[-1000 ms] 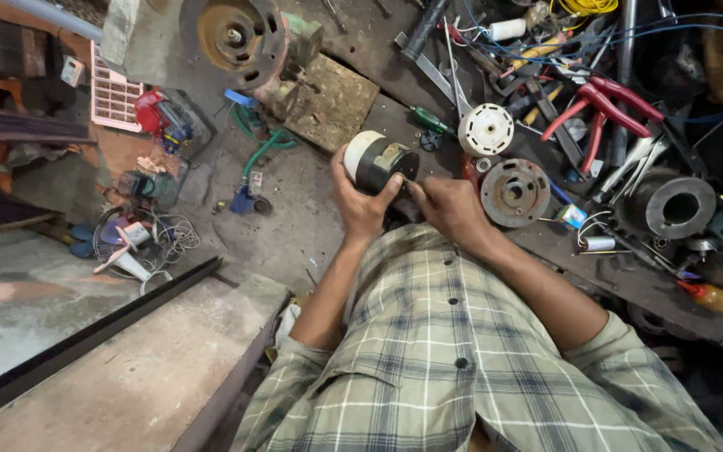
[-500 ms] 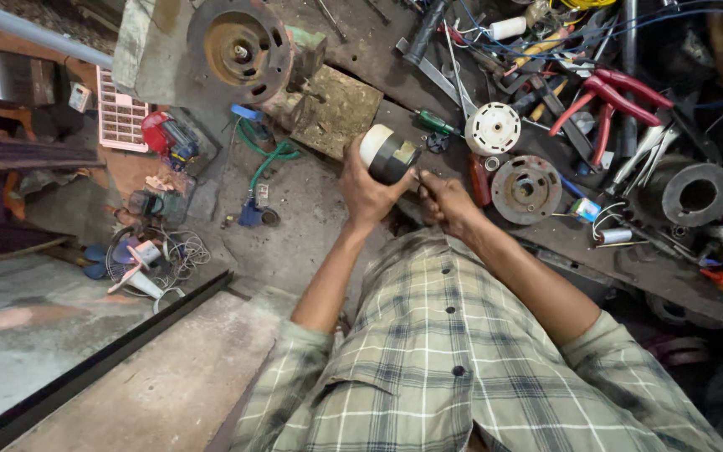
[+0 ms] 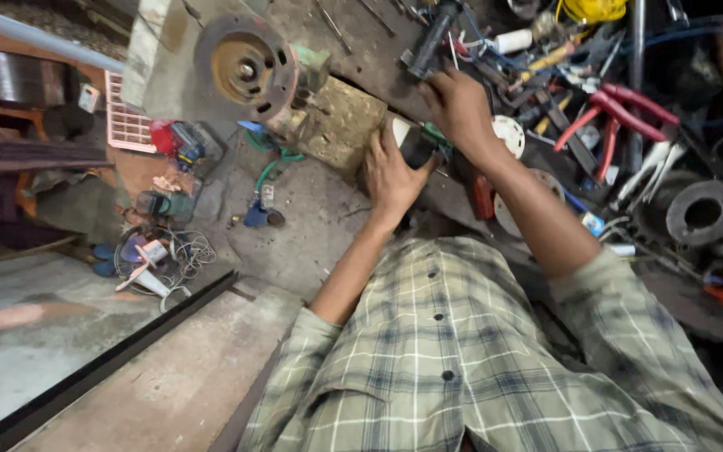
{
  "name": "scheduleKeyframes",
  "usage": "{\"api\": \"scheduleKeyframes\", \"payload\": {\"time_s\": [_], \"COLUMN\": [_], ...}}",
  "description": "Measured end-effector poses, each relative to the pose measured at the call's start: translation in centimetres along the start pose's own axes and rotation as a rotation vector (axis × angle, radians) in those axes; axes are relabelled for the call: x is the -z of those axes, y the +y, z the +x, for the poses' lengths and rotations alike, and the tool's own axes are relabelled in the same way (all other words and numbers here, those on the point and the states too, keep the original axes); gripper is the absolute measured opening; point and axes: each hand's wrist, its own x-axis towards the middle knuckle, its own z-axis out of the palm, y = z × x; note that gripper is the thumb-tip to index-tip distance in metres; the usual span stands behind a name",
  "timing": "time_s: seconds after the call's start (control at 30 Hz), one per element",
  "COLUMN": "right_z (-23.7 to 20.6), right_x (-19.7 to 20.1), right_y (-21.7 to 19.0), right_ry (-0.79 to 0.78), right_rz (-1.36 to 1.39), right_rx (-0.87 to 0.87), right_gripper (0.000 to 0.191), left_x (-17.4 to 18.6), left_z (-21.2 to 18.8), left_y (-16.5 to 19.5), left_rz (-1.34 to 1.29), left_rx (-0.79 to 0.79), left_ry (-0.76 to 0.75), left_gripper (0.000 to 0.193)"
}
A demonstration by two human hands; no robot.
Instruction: The person works on an electric motor at a cluttered workbench. They hold the motor body, use pliers and a screwdriver on its parts, separate components, handle its wires, and reassemble the motor housing by hand.
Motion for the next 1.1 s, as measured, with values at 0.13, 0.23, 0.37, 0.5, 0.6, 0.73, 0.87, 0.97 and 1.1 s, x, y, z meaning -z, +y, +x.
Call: {"api": "scheduleKeyframes", "payload": {"time_s": [0.13,0.23,0.37,0.5,0.6,0.73,0.87,0.97,1.1], "right_z": [8.3,11.7,12.2,11.7,7.5,-2.3,-8.8,-11.1,-12.7], "right_x": [-3.1,-5.3,-6.8,-5.3,-1.6,2.3,1.5,-0.4,-2.5], "right_y": [-0.3,-0.2,0.1,0.7,-0.1,-3.2,-6.6,-8.4,-10.0], "right_ry": [0.021,-0.043,-0.096,-0.019,-0.109,-0.236,-0.256,-0.221,-0.142], "right_rz": [-0.193,-0.431,-0.511,-0.168,0.189,0.36,0.456,0.885,0.553], "right_rx": [0.172,0.183,0.194,0.072,-0.125,-0.19,-0.415,-0.657,-0.498], "right_gripper": [0.019,0.014,0.011,0.014,0.025,0.024,0.025,0.027,0.018], "left_x": [0.7,1.4,2.4,3.6,5.1,7.3,9.1,9.5,9.8], "left_z": [1.2,1.5,1.9,3.6,5.2,7.3,6.4,6.5,6.8], "left_y": [-0.7,-1.8,-3.5,-4.1,-3.2,-1.5,-1.3,-2.5,-4.7], "left_rz": [-0.022,-0.103,-0.21,-0.483,-0.805,-1.187,-1.201,-1.173,-1.235], "left_rx": [0.019,-0.043,-0.04,0.039,0.067,-0.11,-0.035,-0.067,-0.024], "left_ry": [-0.142,-0.155,-0.131,-0.085,-0.135,-0.441,-0.811,-0.922,-1.01], "left_gripper": [0.099,0.086,0.062,0.04,0.038,0.052,0.035,0.02,0.016]}}
